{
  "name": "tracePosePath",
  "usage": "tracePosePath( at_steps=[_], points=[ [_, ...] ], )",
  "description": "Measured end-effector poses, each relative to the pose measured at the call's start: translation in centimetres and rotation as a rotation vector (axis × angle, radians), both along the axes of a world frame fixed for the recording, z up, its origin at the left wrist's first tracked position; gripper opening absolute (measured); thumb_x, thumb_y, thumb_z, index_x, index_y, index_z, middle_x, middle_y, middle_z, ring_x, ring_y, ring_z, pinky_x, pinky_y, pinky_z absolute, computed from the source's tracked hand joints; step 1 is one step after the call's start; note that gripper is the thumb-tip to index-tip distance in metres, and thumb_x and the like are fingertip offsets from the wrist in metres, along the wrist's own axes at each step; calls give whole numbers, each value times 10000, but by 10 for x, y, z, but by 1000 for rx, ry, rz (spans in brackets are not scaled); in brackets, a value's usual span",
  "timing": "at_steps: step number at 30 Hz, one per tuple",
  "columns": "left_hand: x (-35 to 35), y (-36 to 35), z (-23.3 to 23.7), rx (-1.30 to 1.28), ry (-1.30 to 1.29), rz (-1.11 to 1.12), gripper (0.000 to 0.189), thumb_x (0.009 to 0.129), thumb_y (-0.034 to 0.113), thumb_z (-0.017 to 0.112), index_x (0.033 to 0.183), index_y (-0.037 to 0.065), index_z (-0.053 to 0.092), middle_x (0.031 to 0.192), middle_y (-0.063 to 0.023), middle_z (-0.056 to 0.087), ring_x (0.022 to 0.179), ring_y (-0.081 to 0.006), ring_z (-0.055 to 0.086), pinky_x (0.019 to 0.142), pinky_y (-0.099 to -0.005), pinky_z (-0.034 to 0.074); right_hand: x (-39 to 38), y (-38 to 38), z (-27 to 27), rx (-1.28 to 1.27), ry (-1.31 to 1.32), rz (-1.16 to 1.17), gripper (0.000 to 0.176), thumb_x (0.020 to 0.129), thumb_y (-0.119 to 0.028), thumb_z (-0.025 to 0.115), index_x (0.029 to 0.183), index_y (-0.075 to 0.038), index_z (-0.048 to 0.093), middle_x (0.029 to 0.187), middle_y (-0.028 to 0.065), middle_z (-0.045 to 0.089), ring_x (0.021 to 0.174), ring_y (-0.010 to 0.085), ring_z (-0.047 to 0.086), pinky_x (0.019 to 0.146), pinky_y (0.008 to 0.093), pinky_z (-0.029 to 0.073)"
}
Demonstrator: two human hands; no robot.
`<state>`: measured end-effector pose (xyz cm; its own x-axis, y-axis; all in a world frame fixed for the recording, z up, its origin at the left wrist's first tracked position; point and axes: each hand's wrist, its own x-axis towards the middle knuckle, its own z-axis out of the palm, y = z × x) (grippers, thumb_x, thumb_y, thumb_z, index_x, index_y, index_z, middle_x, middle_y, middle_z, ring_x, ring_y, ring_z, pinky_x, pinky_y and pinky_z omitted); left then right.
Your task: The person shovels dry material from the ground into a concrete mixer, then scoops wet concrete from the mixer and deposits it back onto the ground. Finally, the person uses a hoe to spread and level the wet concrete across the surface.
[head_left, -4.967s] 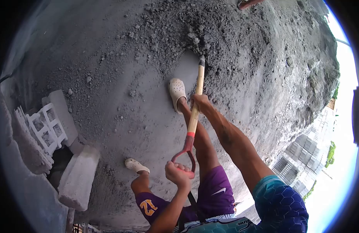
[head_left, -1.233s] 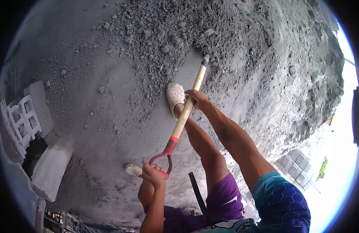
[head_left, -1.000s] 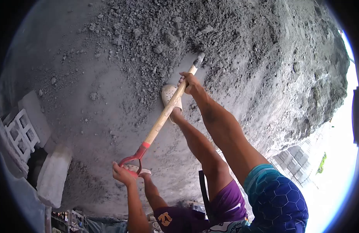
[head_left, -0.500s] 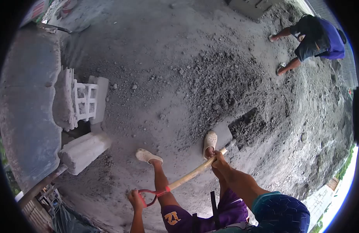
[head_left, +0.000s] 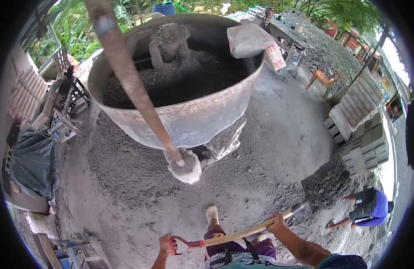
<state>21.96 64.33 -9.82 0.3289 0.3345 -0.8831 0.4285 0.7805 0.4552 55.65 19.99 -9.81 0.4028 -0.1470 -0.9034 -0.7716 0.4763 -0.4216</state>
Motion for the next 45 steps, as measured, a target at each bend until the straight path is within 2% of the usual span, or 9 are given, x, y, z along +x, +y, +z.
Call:
tracePosePath(
  at_steps=[9, 12, 14, 15, 17, 24, 33, 36, 45],
  points=[
    [16, -45, 41, -467, -188, 440, 272, 878, 341, 446, 746, 111, 507, 552, -51, 449, 427, -216, 446, 409, -399, 404, 131, 345, 263, 138, -475, 511, 216, 782, -160, 705, 773, -105, 496, 654, 51, 493, 561, 213, 529, 506, 375, 462],
    [17, -56, 46, -588, -200, 440, 248, 926, 287, 425, 851, 111, 582, 546, -24, 433, 412, -181, 410, 406, -346, 396, 144, 422, 251, 239, -549, 721, 202, 766, -121, 711, 771, -97, 510, 645, 44, 498, 538, 196, 524, 505, 354, 456],
    [2, -65, 78, -434, -128, 93, 260, 955, 230, 392, 927, 88, 608, 557, -25, 454, 427, -145, 436, 390, -292, 390, 119, 443, 245, 201, -507, 764, 195, 762, -112, 711, 769, -94, 516, 642, 41, 497, 533, 192, 523, 508, 351, 456],
    [-31, -68, 17, -434, -171, 105, 250, 951, 250, 411, 932, 86, 598, 563, -26, 466, 439, -133, 455, 380, -295, 386, 91, 436, 253, 208, -529, 754, 195, 757, -107, 712, 773, -93, 518, 645, 39, 496, 536, 190, 524, 513, 351, 457],
    [-78, -62, 38, -493, -195, 224, 254, 942, 276, 421, 870, 89, 577, 543, -20, 441, 421, -132, 433, 372, -286, 374, 39, 409, 266, 257, -505, 692, 188, 758, -101, 706, 799, -92, 522, 669, 36, 497, 571, 189, 534, 537, 358, 460],
    [-228, -29, 82, 123, 135, 346, 349, 865, 377, 558, 685, 87, 482, 529, -75, 460, 384, -199, 462, 342, -318, 368, -124, 223, 189, 488, -401, 346, 216, 802, -175, 675, 733, -170, 470, 651, -23, 447, 590, 168, 493, 624, 394, 449],
    [-101, 3, 149, 303, -380, -388, 161, 896, 125, 594, 768, 29, 576, 581, -38, 545, 475, -104, 503, 452, -253, 408, -262, 16, 56, -89, -228, -362, 193, 836, -183, 635, 741, -119, 480, 620, 61, 495, 564, 217, 515, 564, 379, 474],
    [-52, -5, 132, 138, -402, -745, 224, 947, 135, 558, 752, 25, 548, 546, -17, 532, 477, -69, 480, 449, -227, 359, -294, 24, 15, -56, -136, -605, 217, 856, -171, 632, 751, -85, 463, 659, 52, 486, 582, 208, 515, 565, 345, 497],
    [-65, 115, 51, 338, 93, -613, 324, 948, 240, 562, 703, 37, 496, 505, -20, 464, 367, -100, 409, 365, -249, 317, -375, 309, -150, 168, 340, -600, 152, 847, -124, 629, 878, -52, 499, 722, 69, 494, 586, 208, 529, 539, 389, 493]
  ],
)
